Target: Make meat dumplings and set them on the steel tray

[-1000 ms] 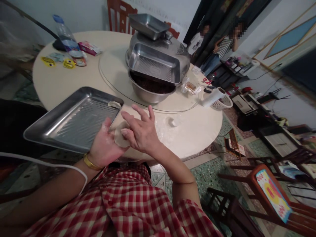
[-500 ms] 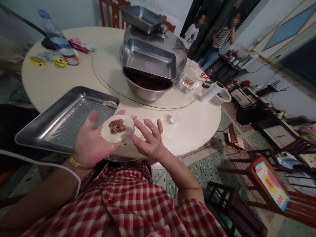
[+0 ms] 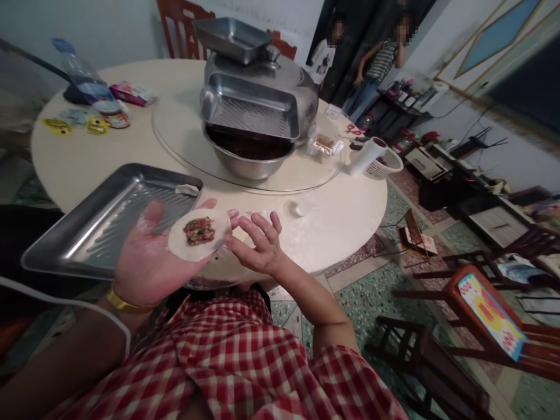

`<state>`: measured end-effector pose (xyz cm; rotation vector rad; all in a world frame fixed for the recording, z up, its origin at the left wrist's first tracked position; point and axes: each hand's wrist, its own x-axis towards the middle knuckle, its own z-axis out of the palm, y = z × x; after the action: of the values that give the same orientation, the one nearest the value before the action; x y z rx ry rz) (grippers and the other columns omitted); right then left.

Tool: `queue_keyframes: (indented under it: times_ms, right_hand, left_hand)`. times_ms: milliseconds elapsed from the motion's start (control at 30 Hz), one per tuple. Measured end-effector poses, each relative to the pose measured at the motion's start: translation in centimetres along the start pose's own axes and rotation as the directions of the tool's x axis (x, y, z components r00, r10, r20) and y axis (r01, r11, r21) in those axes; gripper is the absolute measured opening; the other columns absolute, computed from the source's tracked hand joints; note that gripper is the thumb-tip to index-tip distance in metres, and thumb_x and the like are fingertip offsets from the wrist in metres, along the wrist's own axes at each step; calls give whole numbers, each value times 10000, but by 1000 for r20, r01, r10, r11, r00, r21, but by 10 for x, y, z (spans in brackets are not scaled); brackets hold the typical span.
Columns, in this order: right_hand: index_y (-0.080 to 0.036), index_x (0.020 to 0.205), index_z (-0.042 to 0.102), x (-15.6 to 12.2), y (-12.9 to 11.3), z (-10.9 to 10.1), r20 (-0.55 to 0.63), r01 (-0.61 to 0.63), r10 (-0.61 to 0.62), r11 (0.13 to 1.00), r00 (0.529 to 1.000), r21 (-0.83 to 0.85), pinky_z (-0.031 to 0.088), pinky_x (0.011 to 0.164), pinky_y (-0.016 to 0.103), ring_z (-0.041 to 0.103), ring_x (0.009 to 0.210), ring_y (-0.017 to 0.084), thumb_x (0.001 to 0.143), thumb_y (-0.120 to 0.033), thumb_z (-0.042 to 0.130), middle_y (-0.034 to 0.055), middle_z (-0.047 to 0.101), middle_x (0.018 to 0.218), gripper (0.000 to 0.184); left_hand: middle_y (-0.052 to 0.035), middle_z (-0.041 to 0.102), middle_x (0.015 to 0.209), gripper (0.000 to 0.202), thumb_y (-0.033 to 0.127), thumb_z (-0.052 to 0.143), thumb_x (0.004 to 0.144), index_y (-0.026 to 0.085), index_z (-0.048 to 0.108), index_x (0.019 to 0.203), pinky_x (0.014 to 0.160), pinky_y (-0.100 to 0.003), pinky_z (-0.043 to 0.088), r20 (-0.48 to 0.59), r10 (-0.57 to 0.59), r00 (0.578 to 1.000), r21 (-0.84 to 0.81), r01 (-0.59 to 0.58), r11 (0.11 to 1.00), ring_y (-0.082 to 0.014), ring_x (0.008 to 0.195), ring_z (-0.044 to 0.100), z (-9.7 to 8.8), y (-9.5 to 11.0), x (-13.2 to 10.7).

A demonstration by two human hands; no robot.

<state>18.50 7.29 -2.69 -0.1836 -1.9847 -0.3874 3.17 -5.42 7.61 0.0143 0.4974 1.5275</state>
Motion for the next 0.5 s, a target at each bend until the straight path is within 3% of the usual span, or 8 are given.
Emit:
queue_keyframes:
  times_ms: [167,367,500]
  right_hand:
    - [-394,1070,599,16,0,2,-143,27,-20,999,990,47,234,1180,547,329,1395,232,771,-313,713,-7,530,1292,330]
    - [-388,1095,583,20,-4,0,-136,-1,18,992,991,128,228,1184,536,343,1387,224,786,-322,685,-12,508,1336,332]
    - [-430,1103,581,15,-9,-2,-87,-5,12,996,996,84,210,1194,523,384,1363,204,797,-321,665,-40,563,1277,335]
  left_hand:
    - [-165,666,1233,660,590,369,925,174,417,1436,1036,-483,438,40,-17,999,1,17,1000,-306,1205,599,0,0,-6]
    - [-152,706,1156,629,588,326,936,193,435,1413,920,-419,520,-10,-15,1000,13,15,1000,-283,1143,642,3,4,-8]
    - [-158,702,1162,617,584,304,939,196,437,1400,814,-397,558,-13,4,1000,-11,-5,1000,-286,1082,673,0,5,-3]
